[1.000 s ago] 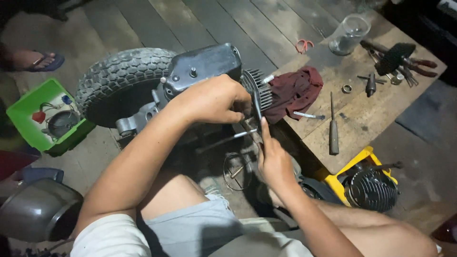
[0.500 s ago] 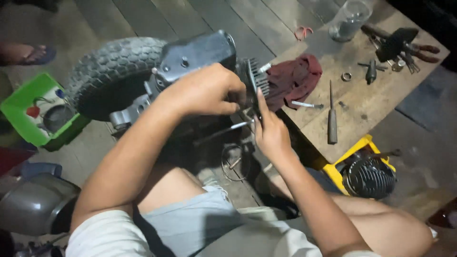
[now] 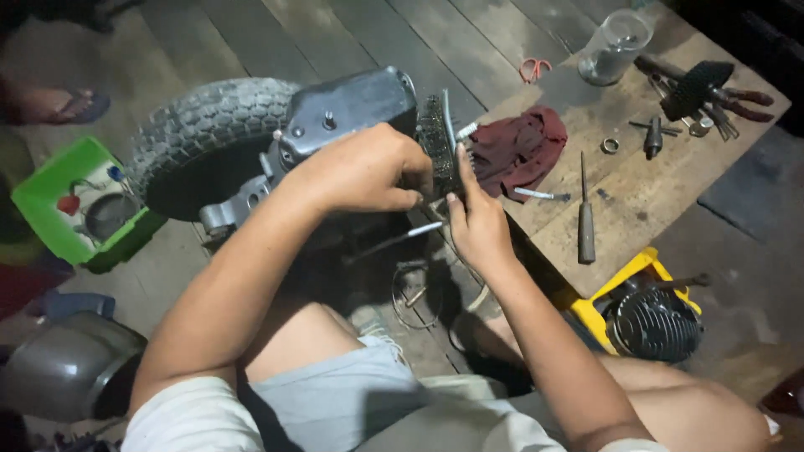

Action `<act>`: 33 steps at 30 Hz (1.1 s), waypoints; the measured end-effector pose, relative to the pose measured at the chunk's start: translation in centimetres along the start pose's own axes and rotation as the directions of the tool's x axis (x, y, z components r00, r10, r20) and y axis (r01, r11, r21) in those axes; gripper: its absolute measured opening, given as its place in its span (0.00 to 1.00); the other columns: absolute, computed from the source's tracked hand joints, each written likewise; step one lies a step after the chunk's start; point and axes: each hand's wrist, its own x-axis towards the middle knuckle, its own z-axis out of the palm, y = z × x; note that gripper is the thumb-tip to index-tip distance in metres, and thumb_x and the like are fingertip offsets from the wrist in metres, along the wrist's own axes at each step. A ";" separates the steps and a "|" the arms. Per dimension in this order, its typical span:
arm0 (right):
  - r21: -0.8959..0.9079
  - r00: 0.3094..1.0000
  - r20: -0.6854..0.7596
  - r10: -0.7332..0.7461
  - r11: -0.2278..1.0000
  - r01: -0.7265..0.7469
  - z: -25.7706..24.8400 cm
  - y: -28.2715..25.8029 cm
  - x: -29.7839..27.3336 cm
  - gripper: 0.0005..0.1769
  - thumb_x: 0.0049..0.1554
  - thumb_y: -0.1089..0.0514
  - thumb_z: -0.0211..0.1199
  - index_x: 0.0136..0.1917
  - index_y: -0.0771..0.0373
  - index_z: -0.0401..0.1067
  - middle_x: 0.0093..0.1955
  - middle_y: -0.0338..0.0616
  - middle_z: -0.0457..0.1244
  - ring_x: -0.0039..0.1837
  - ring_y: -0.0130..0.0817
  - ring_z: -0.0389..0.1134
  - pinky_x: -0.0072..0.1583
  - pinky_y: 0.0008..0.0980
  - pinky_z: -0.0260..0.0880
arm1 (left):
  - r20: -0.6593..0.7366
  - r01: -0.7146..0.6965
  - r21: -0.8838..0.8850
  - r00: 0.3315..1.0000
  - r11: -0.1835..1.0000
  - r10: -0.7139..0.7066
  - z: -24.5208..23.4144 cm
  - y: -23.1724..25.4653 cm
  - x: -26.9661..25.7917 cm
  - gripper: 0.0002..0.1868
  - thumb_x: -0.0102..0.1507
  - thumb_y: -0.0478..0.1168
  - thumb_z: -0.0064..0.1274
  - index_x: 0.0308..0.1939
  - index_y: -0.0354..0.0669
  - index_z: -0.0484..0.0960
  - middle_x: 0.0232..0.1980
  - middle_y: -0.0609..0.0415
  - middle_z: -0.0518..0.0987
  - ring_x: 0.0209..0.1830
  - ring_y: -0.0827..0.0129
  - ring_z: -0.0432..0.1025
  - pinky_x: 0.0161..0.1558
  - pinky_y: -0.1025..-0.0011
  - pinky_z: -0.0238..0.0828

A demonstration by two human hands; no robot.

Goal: The person uses a hammer and a metal tool to tap and adjust a component on a small engine. They then use a wrench to tighten a bolt on the engine casing.

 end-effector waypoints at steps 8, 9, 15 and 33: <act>-0.232 0.998 0.000 0.059 0.971 -0.057 1.4 1.6 -6.5 0.39 0.62 0.60 0.53 0.84 0.51 0.49 0.50 0.64 0.69 0.50 0.66 0.72 0.48 0.59 0.74 | 0.010 0.004 -0.016 1.000 1.000 -0.003 0.2 0.0 0.0 0.08 0.56 0.42 0.63 0.37 0.47 0.89 0.34 0.50 0.86 0.36 0.52 0.82 0.39 0.56 0.79; -0.253 0.998 -0.013 0.062 0.965 -0.063 1.3 1.5 -6.7 0.39 0.62 0.60 0.53 0.84 0.50 0.49 0.49 0.62 0.69 0.49 0.64 0.72 0.47 0.58 0.74 | 0.008 0.001 -0.021 1.000 1.000 -0.001 0.0 0.2 0.1 0.07 0.55 0.42 0.63 0.36 0.47 0.89 0.33 0.51 0.86 0.36 0.53 0.82 0.38 0.57 0.80; -0.070 0.999 -0.051 0.013 0.997 -0.016 0.4 0.8 0.0 0.39 0.63 0.63 0.52 0.85 0.51 0.49 0.57 0.68 0.68 0.53 0.68 0.72 0.48 0.56 0.74 | 0.007 0.019 -0.048 1.000 0.999 -0.018 -0.6 1.1 -0.4 0.08 0.55 0.41 0.64 0.37 0.44 0.89 0.33 0.48 0.86 0.35 0.52 0.82 0.38 0.57 0.79; -0.255 0.999 -0.038 -0.027 0.967 0.017 1.4 2.0 -3.2 0.36 0.63 0.56 0.56 0.83 0.48 0.53 0.47 0.62 0.70 0.48 0.63 0.73 0.47 0.56 0.73 | 0.024 0.020 -0.021 1.000 1.000 -0.019 -0.7 0.8 -0.2 0.12 0.55 0.46 0.64 0.37 0.43 0.89 0.33 0.46 0.85 0.34 0.49 0.81 0.37 0.55 0.78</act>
